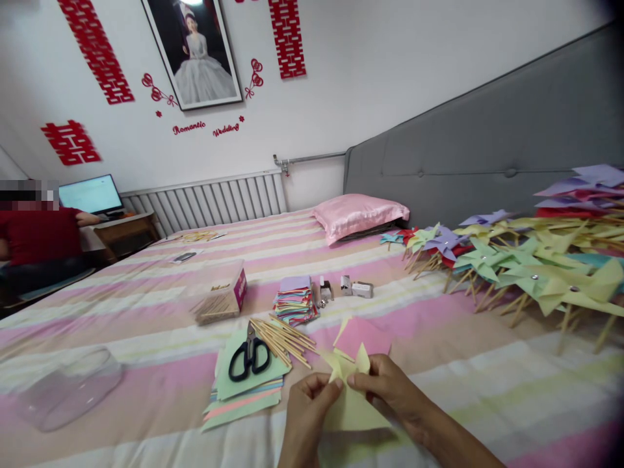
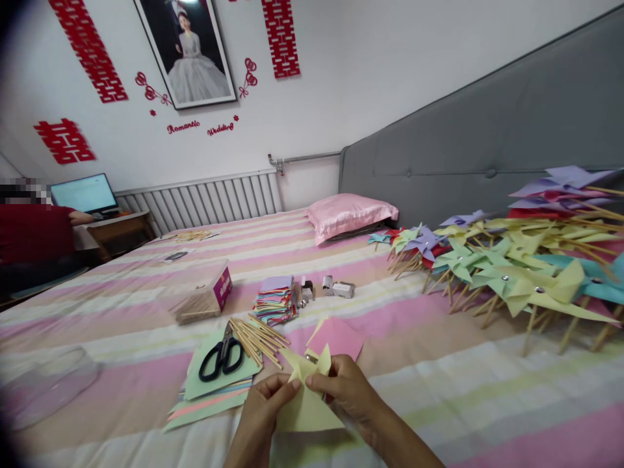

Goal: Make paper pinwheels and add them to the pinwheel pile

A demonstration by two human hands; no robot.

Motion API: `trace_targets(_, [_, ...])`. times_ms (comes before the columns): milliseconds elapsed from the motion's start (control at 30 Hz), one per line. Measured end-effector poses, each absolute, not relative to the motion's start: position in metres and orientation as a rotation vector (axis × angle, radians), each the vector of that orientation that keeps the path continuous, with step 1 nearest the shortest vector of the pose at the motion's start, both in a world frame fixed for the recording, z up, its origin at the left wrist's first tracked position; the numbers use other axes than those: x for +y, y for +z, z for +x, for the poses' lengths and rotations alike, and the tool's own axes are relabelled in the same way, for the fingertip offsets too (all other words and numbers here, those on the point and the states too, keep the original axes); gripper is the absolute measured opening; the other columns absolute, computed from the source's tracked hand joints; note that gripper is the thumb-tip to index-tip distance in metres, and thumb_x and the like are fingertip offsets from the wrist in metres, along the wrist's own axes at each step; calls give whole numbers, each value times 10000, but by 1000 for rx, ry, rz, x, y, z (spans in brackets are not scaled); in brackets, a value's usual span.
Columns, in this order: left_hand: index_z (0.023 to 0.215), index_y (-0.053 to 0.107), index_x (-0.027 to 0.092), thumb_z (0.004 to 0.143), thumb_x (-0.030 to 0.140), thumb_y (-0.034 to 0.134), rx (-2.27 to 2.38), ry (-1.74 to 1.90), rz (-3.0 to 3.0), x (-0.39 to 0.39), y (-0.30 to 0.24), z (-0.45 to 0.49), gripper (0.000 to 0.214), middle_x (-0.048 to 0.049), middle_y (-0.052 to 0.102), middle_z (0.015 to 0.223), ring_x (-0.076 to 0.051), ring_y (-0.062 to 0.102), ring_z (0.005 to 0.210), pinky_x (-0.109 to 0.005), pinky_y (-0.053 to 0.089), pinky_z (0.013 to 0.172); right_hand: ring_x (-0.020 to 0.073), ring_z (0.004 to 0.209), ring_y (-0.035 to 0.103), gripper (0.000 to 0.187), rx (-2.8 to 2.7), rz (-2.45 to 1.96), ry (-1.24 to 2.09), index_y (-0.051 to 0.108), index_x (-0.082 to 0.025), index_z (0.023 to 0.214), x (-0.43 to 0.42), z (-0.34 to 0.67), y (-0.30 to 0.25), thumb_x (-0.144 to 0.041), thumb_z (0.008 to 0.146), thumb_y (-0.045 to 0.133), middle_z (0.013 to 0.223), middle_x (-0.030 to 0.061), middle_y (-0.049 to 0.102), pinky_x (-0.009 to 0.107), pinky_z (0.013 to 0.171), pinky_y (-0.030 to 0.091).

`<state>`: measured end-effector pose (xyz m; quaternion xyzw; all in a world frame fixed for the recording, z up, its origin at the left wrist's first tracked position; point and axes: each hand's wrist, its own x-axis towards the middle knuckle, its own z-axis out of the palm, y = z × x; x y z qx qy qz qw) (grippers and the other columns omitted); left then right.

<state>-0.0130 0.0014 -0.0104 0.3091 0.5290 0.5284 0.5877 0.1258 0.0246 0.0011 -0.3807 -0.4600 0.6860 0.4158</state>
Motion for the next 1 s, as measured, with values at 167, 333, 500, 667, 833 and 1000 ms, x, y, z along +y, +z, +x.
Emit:
trace_targets(167, [507,642,103,397,351,786,1302,1231,777,1,-9,-12,307,-67,646,459,-127,522,398,-217,358,430,60,391,359,256,-1161,-848,1717,584,-107,535,31,121,-15,-330,503,704,423,-51,459,188,408,285])
trace_targets(333, [469,635,96,396,302,789,1320,1239,860,0,-7,-11,267,-64,630,430,-121,505,381,-210,343,421,97,427,441,313,-1237,-919,1661,651,-98,592,39,119,-34,-382,473,708,475,-11,544,199,423,323])
trace_targets(500, [469,633,93,397,294,791,1276,1213,870,0,-8,-10,266,-67,624,418,-128,512,385,-213,348,425,113,439,478,319,-1285,-928,1655,655,-92,594,40,120,-37,-385,480,712,503,7,573,207,437,346])
trace_targets(667, [473,633,90,410,313,788,1309,1239,802,1,-9,-11,279,-47,606,407,-107,486,375,-197,323,407,152,542,549,329,-1376,-923,1560,655,-102,706,35,126,-19,-397,563,686,618,30,627,236,509,413])
trace_targets(833, [530,617,117,528,330,734,1303,1349,684,-1,-6,-19,243,0,591,438,-102,503,407,-190,349,427,154,678,565,313,-1404,-914,1253,582,-147,888,28,132,5,-339,653,659,806,50,621,236,600,444])
trace_targets(1000, [645,622,112,550,239,722,1319,1464,490,-4,4,-23,187,1,615,488,-107,532,427,-191,383,432,136,592,516,123,-1489,-978,802,584,-169,813,20,132,10,-255,726,572,645,6,572,228,567,421])
